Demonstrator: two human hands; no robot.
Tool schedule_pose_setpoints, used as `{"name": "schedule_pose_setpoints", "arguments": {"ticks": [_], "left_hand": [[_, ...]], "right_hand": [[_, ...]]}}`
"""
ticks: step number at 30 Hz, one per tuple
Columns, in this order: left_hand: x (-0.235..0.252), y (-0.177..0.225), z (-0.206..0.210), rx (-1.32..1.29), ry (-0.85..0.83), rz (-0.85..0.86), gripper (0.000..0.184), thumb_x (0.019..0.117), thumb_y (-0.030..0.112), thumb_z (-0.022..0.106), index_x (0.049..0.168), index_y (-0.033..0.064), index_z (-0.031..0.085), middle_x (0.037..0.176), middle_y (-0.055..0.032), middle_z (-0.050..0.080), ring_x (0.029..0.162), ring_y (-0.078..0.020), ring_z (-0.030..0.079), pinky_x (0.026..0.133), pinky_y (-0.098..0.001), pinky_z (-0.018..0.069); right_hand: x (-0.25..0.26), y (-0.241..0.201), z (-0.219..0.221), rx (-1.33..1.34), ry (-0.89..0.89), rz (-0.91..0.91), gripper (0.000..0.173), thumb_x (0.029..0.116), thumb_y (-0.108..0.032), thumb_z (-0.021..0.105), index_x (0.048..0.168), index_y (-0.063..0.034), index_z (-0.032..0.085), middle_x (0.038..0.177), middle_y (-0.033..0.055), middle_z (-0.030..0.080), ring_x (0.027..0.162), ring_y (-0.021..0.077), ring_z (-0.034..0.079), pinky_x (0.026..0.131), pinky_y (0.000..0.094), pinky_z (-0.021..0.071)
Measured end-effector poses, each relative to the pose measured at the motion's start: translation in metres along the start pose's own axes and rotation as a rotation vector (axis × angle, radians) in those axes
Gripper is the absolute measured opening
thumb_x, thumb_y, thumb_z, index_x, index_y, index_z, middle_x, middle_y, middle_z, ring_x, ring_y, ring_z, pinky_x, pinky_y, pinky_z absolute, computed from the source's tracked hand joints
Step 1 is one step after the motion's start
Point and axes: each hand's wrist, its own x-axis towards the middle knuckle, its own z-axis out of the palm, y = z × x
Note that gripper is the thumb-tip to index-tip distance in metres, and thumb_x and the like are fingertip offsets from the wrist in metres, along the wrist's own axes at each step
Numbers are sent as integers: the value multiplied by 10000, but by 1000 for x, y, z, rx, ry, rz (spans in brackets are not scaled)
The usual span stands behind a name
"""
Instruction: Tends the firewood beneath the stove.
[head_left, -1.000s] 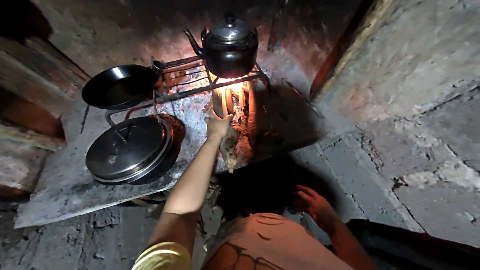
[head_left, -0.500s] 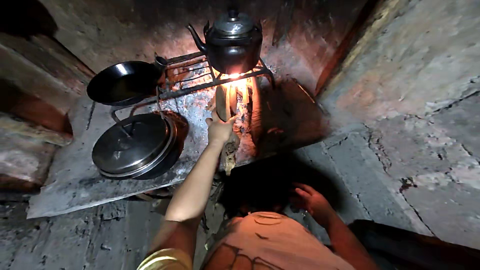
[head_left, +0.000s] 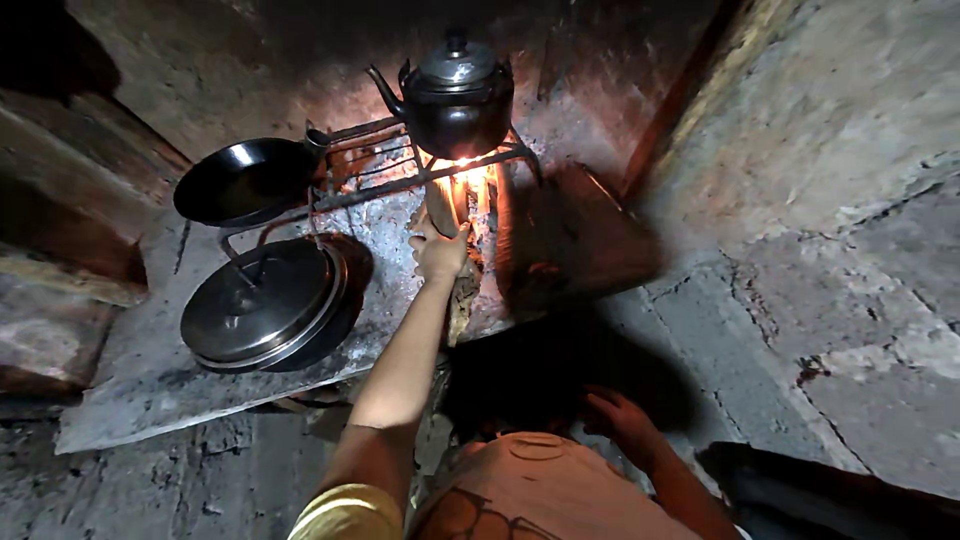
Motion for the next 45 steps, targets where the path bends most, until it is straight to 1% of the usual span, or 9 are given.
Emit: {"name": "schedule_pose_setpoints", "arguments": {"ticks": [2, 7, 12, 17, 24, 29, 34, 41, 45], "left_hand": [[0, -4, -2, 5, -1, 6, 948, 864, 677, 680, 1632, 331, 245, 1581, -307, 323, 1347, -528, 437, 998, -738, 395], [-9, -21, -14, 219, 59, 109, 1021, 810, 650, 747, 1632, 260, 281, 1488, -292, 471, 1315, -495, 502, 1019, -711, 420], [-18, -34, -17, 491, 126, 144, 1125, 734, 670, 811, 1625, 225, 287, 1518, -292, 424, 1346, -495, 471, 1047, -716, 376], [-13, -38, -13, 582, 140, 194, 1157, 727, 661, 826, 1615, 145, 293, 1519, -324, 399, 1334, -511, 475, 1032, -699, 403], [3, -30, -11, 767, 164, 267, 1090, 759, 591, 808, 1619, 146, 307, 1525, -286, 413, 1349, -488, 468, 1024, -678, 403], [12, -26, 0, 803, 168, 307, 1105, 772, 634, 779, 1628, 141, 285, 1543, -275, 402, 1348, -476, 477, 1026, -670, 403], [22, -16, 13, 777, 175, 325, 1102, 764, 591, 802, 1629, 149, 280, 1550, -281, 399, 1359, -482, 469, 1009, -676, 414], [34, 2, 23, 716, 156, 274, 1126, 770, 622, 788, 1633, 127, 260, 1585, -299, 338, 1384, -507, 435, 1038, -709, 383], [40, 8, 36, 673, 188, 236, 1155, 739, 653, 783, 1632, 136, 265, 1583, -253, 371, 1382, -463, 458, 1032, -705, 395]], "right_hand": [[0, 6, -3, 11, 16, 15, 416, 1068, -223, 554, 1439, -38, 518, 1245, 183, 679, 1005, 274, 722, 835, 434, 615], [0, 18, -11, 39, 38, 46, 401, 1075, -215, 546, 1434, -38, 527, 1245, 181, 685, 991, 276, 729, 831, 439, 618], [2, 22, -12, 49, 41, 50, 382, 1072, -199, 550, 1414, -30, 545, 1232, 189, 687, 977, 286, 729, 819, 443, 619], [3, 14, -7, 8, 19, 57, 389, 1074, -202, 544, 1417, -19, 532, 1209, 195, 681, 943, 273, 724, 800, 435, 614], [11, 8, -4, -1, 46, 89, 366, 1074, -208, 559, 1402, -45, 566, 1226, 190, 684, 976, 287, 724, 810, 452, 612], [11, 12, -7, 6, 48, 105, 360, 1080, -198, 546, 1398, -28, 557, 1250, 208, 660, 979, 303, 719, 810, 460, 611], [13, 13, -13, -16, 47, 114, 367, 1083, -221, 542, 1400, -36, 553, 1252, 195, 675, 984, 305, 725, 815, 464, 613], [10, 19, -19, -68, 91, 130, 374, 1079, -209, 546, 1410, -34, 547, 1253, 214, 667, 988, 321, 721, 814, 482, 608], [8, 28, -22, -42, 106, 146, 363, 1079, -205, 546, 1397, -31, 551, 1253, 207, 666, 970, 315, 719, 799, 471, 606]]}}
